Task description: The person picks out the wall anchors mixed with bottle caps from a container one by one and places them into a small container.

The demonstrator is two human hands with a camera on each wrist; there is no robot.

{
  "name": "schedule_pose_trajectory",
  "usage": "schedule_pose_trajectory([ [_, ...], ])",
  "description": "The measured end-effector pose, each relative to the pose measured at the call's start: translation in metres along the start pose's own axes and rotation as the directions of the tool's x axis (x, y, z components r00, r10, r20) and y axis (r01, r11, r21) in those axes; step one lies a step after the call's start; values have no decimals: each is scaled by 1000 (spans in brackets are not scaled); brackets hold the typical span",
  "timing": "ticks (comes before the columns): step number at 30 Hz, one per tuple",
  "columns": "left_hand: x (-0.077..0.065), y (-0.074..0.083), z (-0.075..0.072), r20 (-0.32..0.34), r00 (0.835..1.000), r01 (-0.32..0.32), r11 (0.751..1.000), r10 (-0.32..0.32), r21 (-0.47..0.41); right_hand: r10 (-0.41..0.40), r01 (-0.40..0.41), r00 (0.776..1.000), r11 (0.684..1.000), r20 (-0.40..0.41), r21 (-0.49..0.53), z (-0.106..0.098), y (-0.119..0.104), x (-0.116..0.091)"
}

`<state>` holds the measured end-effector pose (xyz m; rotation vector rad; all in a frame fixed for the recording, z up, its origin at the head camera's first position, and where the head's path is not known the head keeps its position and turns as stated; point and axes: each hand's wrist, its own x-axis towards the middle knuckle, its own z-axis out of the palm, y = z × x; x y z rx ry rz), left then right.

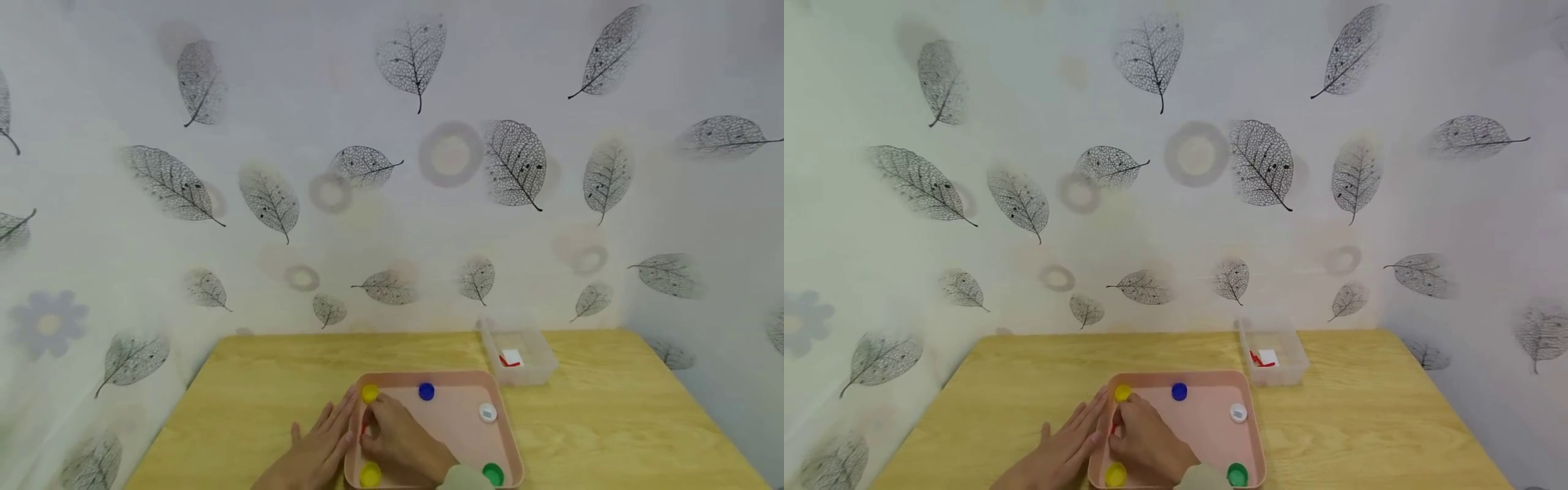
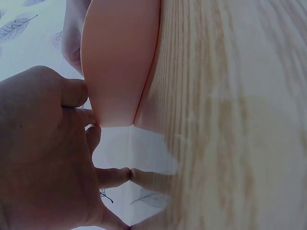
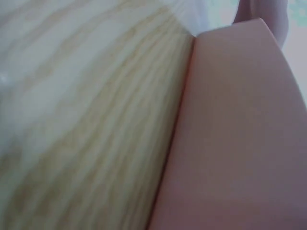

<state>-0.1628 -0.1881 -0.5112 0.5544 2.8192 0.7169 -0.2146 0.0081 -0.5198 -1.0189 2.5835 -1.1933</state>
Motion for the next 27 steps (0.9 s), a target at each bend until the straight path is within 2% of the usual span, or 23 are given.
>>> schedule_pose_trajectory([
  [4, 1, -1, -1, -8, 1000, -25, 1000, 25, 4, 92, -91, 996, 995, -21, 34, -8, 0, -4],
  [7, 1, -1, -1, -11, 1000, -28, 1000, 29, 4, 107, -105, 993, 993, -43, 51, -15, 1, -9],
  [12, 1, -1, -2, -2, 1000, -23, 1000, 23, -9, 44, -41, 994, 999, -97, 33, -28, 2, -14],
  [18, 2, 0, -5, 26, 1000, -9, 999, 10, -37, 0, 3, 984, 1000, -179, 19, -39, 1, -27],
  [24, 0, -1, -5, -10, 999, -36, 999, 36, -34, -10, 12, 974, 1000, -227, 9, -48, 2, -34],
  [27, -2, -1, -5, -20, 999, -28, 999, 28, -36, -22, 18, 966, 1000, -259, -15, -54, -2, -36],
])
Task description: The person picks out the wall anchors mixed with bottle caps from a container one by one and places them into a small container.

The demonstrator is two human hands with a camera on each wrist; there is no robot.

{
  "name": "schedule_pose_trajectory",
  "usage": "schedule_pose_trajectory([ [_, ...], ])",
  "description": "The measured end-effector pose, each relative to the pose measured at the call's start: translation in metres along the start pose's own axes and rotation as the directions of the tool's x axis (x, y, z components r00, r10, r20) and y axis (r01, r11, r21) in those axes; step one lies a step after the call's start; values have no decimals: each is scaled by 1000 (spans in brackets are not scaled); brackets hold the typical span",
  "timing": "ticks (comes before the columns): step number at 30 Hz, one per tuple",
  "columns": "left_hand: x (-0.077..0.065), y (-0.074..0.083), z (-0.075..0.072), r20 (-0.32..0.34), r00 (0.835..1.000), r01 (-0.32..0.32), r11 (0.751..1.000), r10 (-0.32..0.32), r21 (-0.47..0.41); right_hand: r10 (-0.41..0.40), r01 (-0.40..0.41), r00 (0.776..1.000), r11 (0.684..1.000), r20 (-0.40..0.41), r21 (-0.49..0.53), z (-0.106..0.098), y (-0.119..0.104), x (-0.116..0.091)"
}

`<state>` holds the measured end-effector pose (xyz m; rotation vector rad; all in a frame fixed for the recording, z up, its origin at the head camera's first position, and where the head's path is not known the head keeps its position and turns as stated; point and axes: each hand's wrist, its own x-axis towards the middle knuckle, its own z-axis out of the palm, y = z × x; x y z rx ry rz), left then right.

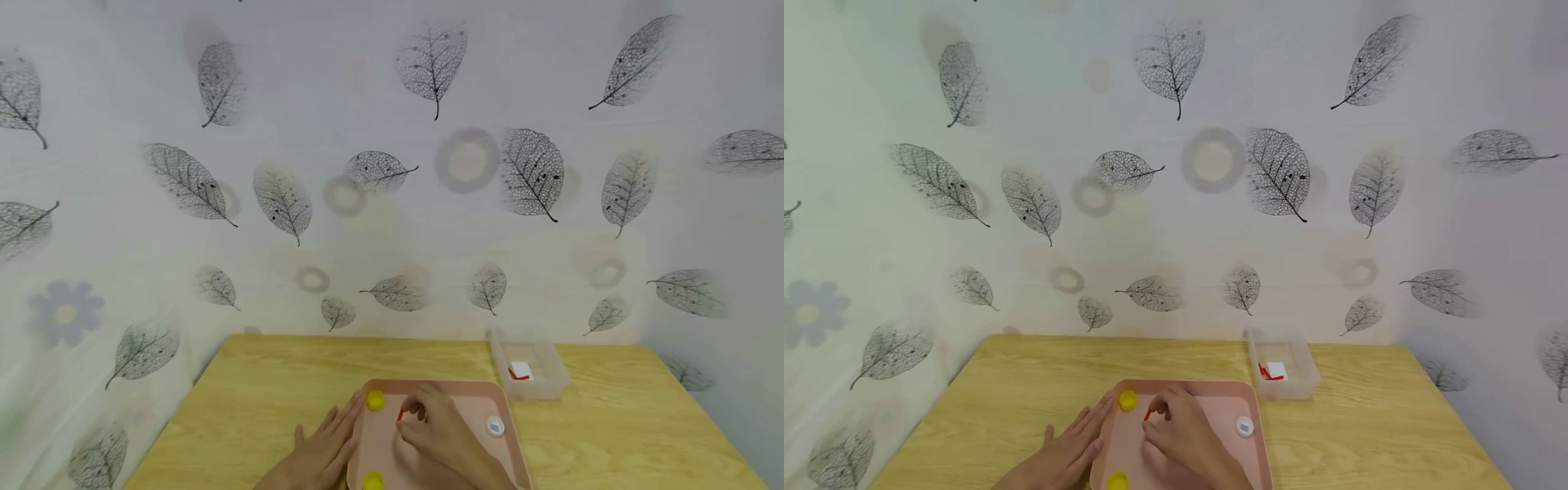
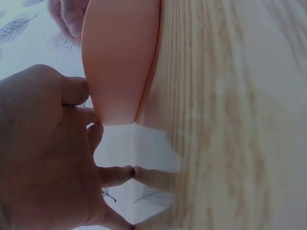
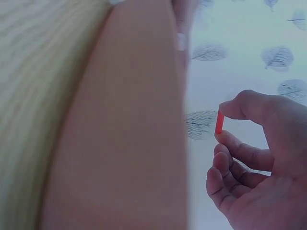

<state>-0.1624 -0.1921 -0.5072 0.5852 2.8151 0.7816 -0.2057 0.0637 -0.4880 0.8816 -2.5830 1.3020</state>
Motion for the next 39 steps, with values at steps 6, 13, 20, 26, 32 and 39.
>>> schedule_pose_trajectory([
  [6, 0, 1, 0, -7, 1000, 6, 1000, -6, 14, -10, 10, 999, 1000, -51, 13, -19, -7, -6],
  [13, 2, 2, 0, 10, 1000, 13, 999, -14, 45, -133, 113, 973, 987, -189, -114, -47, -9, -12],
  [20, 4, 1, 0, 11, 1000, 15, 999, -15, 38, -100, 93, 970, 995, -222, -43, -73, -4, -13],
  [26, 5, -4, 5, 0, 1000, 22, 999, -22, 31, -112, 82, 951, 990, -290, -115, -90, 6, -12],
  [32, 10, -8, 9, -23, 1000, 18, 999, -17, 38, -174, 93, 915, 969, -364, -231, -110, 21, -12],
  [39, 6, -7, 10, 26, 998, 61, 994, -63, 87, -176, 71, 887, 966, -427, -249, -126, 40, -18],
])
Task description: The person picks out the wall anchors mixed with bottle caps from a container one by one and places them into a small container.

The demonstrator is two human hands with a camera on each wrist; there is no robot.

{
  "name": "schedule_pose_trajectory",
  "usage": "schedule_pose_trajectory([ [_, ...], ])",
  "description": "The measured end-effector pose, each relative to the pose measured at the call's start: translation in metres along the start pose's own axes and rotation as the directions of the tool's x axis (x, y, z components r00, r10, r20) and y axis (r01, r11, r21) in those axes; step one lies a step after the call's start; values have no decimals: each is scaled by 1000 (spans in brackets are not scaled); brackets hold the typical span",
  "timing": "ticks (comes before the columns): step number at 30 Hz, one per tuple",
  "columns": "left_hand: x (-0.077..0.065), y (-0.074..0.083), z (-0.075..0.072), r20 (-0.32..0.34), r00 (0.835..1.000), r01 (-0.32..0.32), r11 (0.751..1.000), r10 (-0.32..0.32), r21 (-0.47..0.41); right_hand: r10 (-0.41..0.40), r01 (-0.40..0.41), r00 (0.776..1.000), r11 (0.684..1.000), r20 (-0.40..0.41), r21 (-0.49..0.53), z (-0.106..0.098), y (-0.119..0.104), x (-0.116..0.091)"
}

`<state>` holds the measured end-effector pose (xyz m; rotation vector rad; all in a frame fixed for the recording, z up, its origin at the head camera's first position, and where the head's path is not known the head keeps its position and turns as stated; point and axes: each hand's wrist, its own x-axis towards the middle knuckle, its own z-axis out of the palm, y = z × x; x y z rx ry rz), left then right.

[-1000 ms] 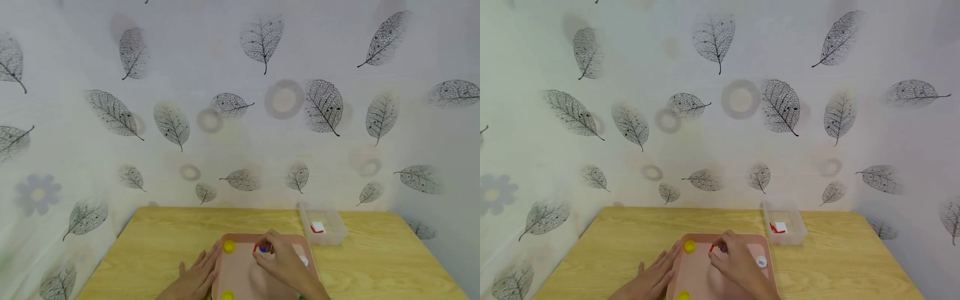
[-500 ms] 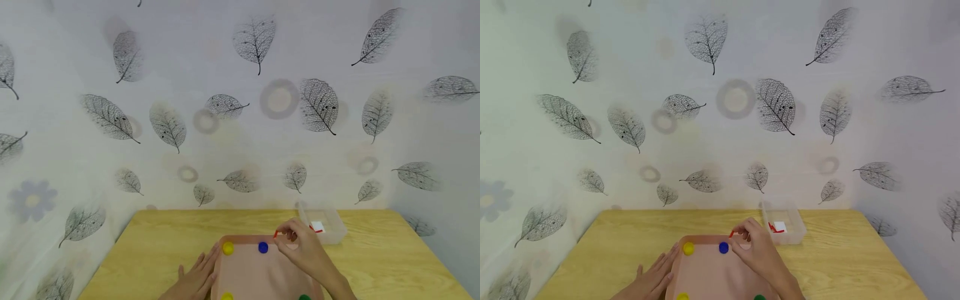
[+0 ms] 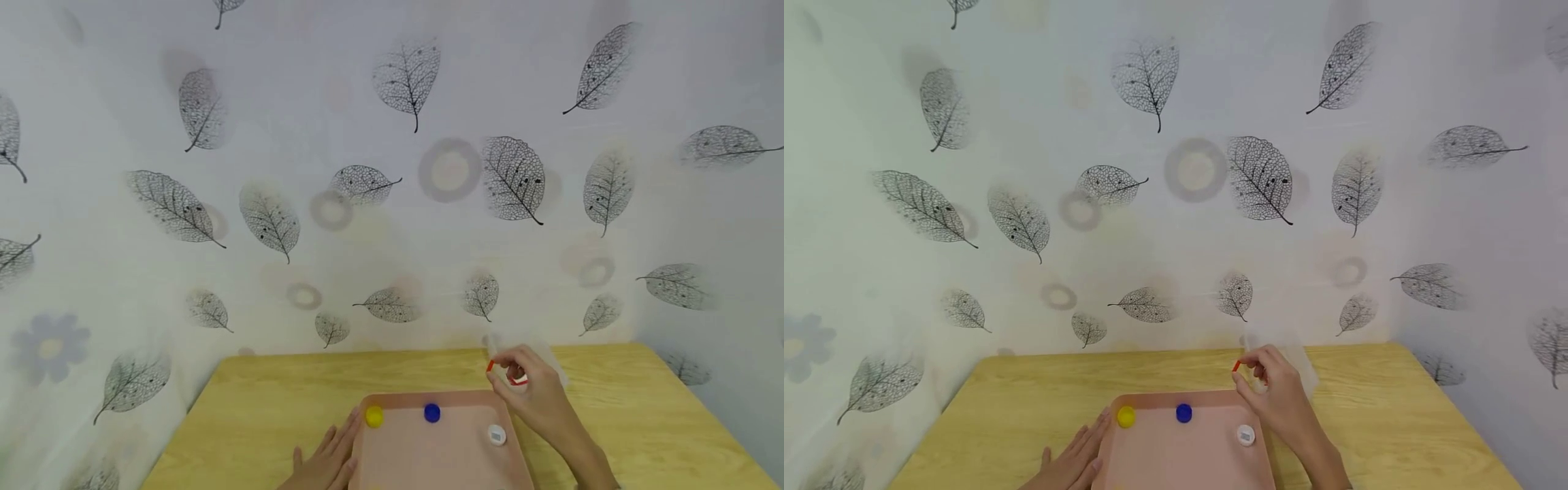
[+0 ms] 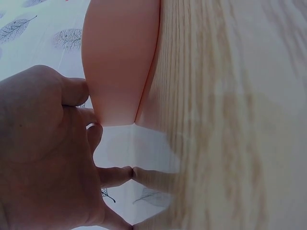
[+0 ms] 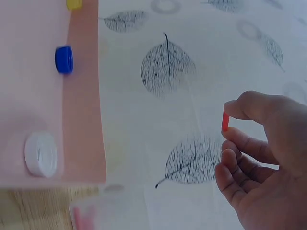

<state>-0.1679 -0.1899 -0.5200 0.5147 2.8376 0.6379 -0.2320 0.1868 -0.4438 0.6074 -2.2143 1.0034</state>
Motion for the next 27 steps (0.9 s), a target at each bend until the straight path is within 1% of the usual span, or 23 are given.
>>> schedule_pose_trajectory([
  [2, -5, -1, -2, 22, 997, -77, 995, 75, 68, 36, -37, 999, 999, -13, -12, -5, 7, -1],
  [4, -7, 0, -4, 14, 995, -95, 994, 94, 56, 71, -72, 997, 997, -30, -42, -10, 15, -1],
  [6, -6, 2, -6, 4, 995, -100, 994, 100, 41, 117, -118, 993, 992, -34, -54, -15, 22, -1],
  [7, -5, 3, -7, -9, 996, -89, 996, 89, 22, 130, -132, 991, 989, -35, -61, -16, 26, -2],
  [9, -1, 6, -7, -36, 999, -21, 998, 19, -58, 146, -148, 989, 986, -35, -81, -19, 33, -2],
  [10, 0, 6, -7, -32, 999, -13, 998, 11, -56, 147, -150, 989, 985, -34, -91, -20, 36, -3],
  [14, 1, 6, -7, -29, 999, -16, 998, 14, -57, 175, -179, 984, 978, -39, -109, -21, 47, -7],
  [17, 1, 6, -8, -25, 999, -31, 997, 29, -71, 213, -217, 976, 969, -49, -115, -21, 56, -11],
  [21, -1, 7, -10, -18, 999, -32, 996, 30, -85, 254, -259, 966, 959, -52, -119, -21, 64, -17],
  [27, -3, 9, -9, -7, 1000, 1, 997, -1, -74, 290, -294, 956, 947, -52, -130, -21, 71, -20],
])
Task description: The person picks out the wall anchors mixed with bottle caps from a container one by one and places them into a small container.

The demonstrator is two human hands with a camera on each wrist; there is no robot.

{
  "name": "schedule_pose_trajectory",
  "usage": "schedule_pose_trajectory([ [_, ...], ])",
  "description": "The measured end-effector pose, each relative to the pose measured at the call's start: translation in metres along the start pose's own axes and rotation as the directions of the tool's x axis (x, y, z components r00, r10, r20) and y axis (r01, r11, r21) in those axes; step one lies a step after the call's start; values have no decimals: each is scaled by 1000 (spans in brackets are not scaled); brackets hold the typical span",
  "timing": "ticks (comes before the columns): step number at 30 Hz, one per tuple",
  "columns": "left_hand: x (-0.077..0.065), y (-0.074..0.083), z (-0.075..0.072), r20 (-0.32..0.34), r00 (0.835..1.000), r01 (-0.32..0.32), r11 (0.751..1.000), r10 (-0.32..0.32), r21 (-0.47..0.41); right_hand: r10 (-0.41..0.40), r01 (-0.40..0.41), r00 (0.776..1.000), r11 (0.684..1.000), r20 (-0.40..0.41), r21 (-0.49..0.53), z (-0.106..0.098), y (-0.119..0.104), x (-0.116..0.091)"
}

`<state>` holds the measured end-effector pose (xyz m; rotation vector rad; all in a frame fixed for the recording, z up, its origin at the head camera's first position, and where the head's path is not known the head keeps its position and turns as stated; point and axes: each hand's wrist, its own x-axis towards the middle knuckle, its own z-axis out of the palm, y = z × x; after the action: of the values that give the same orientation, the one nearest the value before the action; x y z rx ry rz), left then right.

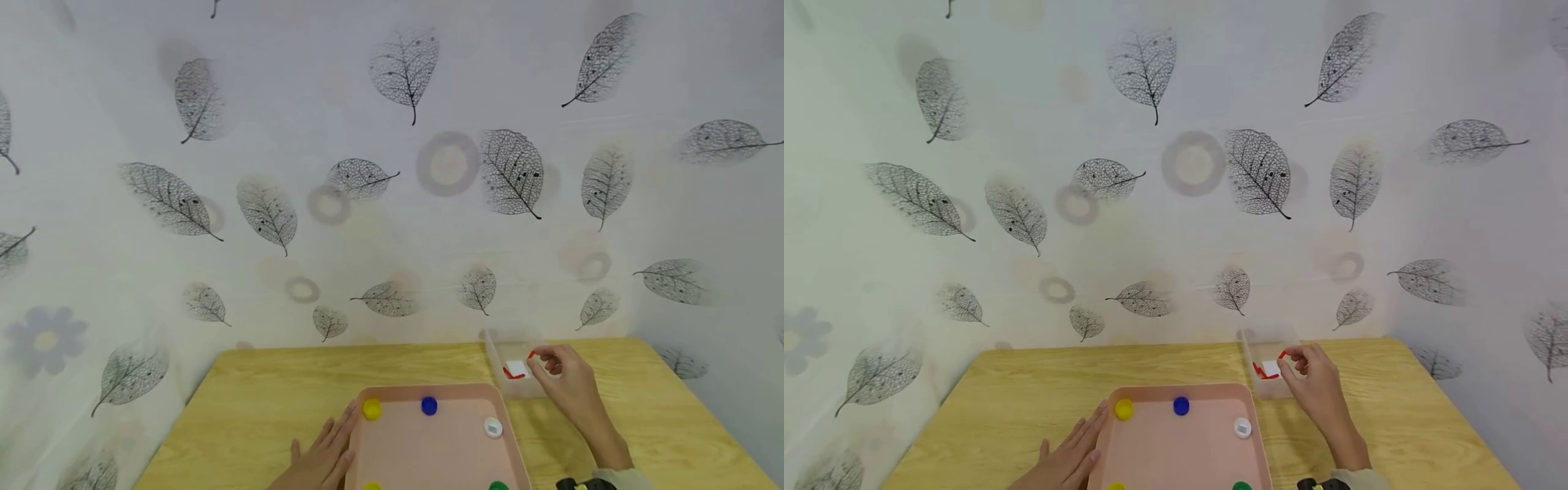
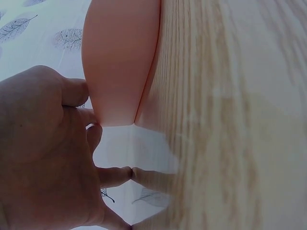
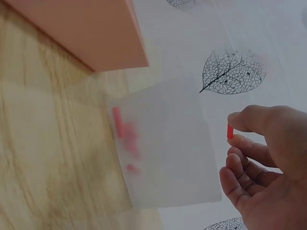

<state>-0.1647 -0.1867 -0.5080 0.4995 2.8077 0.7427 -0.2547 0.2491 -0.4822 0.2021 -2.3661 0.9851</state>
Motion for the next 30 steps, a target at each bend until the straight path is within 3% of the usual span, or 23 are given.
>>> schedule_pose_trajectory([
  [10, -2, -2, 2, -7, 1000, 8, 1000, -8, 12, 14, -13, 1000, 999, 11, -36, 6, 6, -1],
  [18, -4, -3, 5, -1, 1000, 26, 1000, -26, 5, -28, 28, 999, 998, -14, -50, 8, 7, 0],
  [26, 3, -5, -5, -39, 997, -59, 998, 60, 36, 12, -12, 1000, 1000, -17, -16, 5, 7, 4],
  [30, 2, -7, -12, -30, 998, -57, 997, 58, 42, 24, -22, 999, 999, -36, 40, 4, 2, 6],
])
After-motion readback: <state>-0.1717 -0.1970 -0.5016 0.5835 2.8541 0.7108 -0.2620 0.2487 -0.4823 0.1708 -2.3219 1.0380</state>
